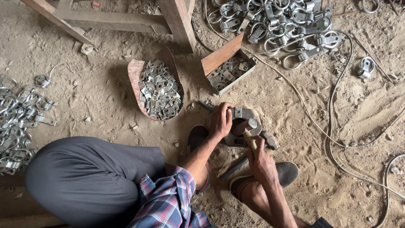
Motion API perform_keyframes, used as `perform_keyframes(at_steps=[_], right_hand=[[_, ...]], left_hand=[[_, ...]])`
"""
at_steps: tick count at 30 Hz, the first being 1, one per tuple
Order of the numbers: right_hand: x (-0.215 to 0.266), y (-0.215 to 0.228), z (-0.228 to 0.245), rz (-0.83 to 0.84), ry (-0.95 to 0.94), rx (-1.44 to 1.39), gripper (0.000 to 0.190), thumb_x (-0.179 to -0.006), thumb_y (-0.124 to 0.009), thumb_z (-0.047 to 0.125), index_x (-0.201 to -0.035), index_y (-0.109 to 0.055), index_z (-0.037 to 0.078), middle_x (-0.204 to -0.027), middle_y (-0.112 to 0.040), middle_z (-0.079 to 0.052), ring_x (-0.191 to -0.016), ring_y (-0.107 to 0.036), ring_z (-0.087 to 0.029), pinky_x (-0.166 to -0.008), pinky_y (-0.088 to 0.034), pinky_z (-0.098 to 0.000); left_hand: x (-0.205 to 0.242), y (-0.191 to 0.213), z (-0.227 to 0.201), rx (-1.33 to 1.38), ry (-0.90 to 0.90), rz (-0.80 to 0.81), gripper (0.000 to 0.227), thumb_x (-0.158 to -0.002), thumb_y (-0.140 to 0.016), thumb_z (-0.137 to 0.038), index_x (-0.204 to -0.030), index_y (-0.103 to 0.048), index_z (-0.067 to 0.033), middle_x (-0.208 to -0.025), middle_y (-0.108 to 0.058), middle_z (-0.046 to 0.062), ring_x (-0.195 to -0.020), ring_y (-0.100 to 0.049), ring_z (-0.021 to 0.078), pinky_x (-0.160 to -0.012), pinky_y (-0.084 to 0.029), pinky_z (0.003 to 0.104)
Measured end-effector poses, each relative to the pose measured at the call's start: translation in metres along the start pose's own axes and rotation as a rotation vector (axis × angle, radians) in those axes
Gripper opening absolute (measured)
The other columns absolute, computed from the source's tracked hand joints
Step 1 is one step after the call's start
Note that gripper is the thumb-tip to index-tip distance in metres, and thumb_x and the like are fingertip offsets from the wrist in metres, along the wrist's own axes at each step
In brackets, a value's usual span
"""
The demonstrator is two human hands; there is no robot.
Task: The person sits on the ground and repeatedly hammers small metal parts placed on a heavy metal anvil. They pick up individual parts from a nearby container, position them on the anvil, and strike them with a hammer before moving them to a different pile.
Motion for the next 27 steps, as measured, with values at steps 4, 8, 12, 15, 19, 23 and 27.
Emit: perform_keyframes(at_steps=[4, 8, 12, 15, 19, 23, 27], right_hand=[[0.001, -0.006, -0.012, 0.044, -0.156, -0.080, 0.050, -0.108, -0.054, 0.028, -0.151, -0.036, 0.009, -0.107, -0.069, -0.018, -0.077, -0.075, -0.036, -0.065, -0.063, -0.0469], [0.000, 0.000, -0.001, -0.024, -0.013, -0.042, 0.048, -0.101, -0.054, 0.022, -0.143, -0.038, 0.008, -0.118, -0.065, -0.023, -0.073, -0.074, -0.040, -0.058, -0.062, -0.0503], [0.001, 0.005, 0.004, -0.045, 0.002, -0.049, 0.048, -0.100, -0.055, 0.022, -0.142, -0.037, 0.008, -0.112, -0.068, -0.026, -0.071, -0.074, -0.041, -0.057, -0.061, -0.0508], [0.001, 0.004, 0.002, -0.030, -0.050, -0.075, 0.048, -0.101, -0.055, 0.024, -0.141, -0.036, 0.008, -0.099, -0.070, -0.027, -0.071, -0.073, -0.042, -0.058, -0.061, -0.0513], [0.000, -0.001, -0.006, 0.048, -0.181, -0.084, 0.048, -0.102, -0.054, 0.026, -0.142, -0.034, 0.011, -0.085, -0.073, -0.026, -0.068, -0.074, -0.041, -0.060, -0.061, -0.0507], [-0.001, 0.000, -0.005, 0.029, -0.152, -0.086, 0.047, -0.102, -0.054, 0.026, -0.141, -0.035, 0.010, -0.086, -0.073, -0.026, -0.069, -0.073, -0.042, -0.059, -0.060, -0.0510], [-0.001, 0.003, 0.000, 0.000, -0.078, -0.074, 0.046, -0.101, -0.054, 0.023, -0.141, -0.036, 0.011, -0.093, -0.072, -0.026, -0.069, -0.074, -0.041, -0.059, -0.060, -0.0518]], left_hand=[[0.000, 0.002, -0.003, -0.007, -0.009, 0.006, 0.011, -0.102, -0.052, -0.007, -0.110, -0.059, -0.0053, -0.102, -0.067, 0.013, -0.094, -0.062, 0.0305, -0.086, -0.049, 0.044], [-0.001, 0.005, -0.008, -0.021, -0.035, 0.000, 0.012, -0.102, -0.051, -0.006, -0.110, -0.060, -0.0058, -0.102, -0.066, 0.013, -0.094, -0.062, 0.0313, -0.087, -0.048, 0.044], [-0.002, 0.007, -0.013, 0.000, -0.046, -0.006, 0.014, -0.101, -0.051, -0.005, -0.111, -0.061, -0.0060, -0.103, -0.066, 0.014, -0.094, -0.061, 0.0319, -0.087, -0.047, 0.044], [-0.003, 0.008, -0.015, -0.001, -0.055, 0.001, 0.015, -0.100, -0.051, -0.005, -0.111, -0.062, -0.0062, -0.101, -0.066, 0.013, -0.094, -0.062, 0.0320, -0.087, -0.047, 0.044], [-0.003, 0.007, -0.013, 0.000, -0.035, 0.022, 0.016, -0.100, -0.051, -0.004, -0.109, -0.064, -0.0063, -0.097, -0.065, 0.013, -0.091, -0.062, 0.0306, -0.086, -0.047, 0.043], [-0.003, 0.007, -0.012, 0.006, -0.049, 0.023, 0.017, -0.100, -0.051, -0.003, -0.110, -0.064, -0.0065, -0.097, -0.066, 0.012, -0.090, -0.062, 0.0294, -0.086, -0.047, 0.043], [-0.001, 0.004, -0.007, 0.010, -0.064, 0.022, 0.018, -0.099, -0.051, -0.002, -0.111, -0.065, -0.0065, -0.097, -0.065, 0.012, -0.091, -0.062, 0.0289, -0.087, -0.047, 0.042]])
Point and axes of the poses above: each hand's wrist, its own x-axis away from the middle knuckle, its own y-axis out of the back of the hand, z = x × y, the point moved 4 cm from there along -x, towards the middle knuckle
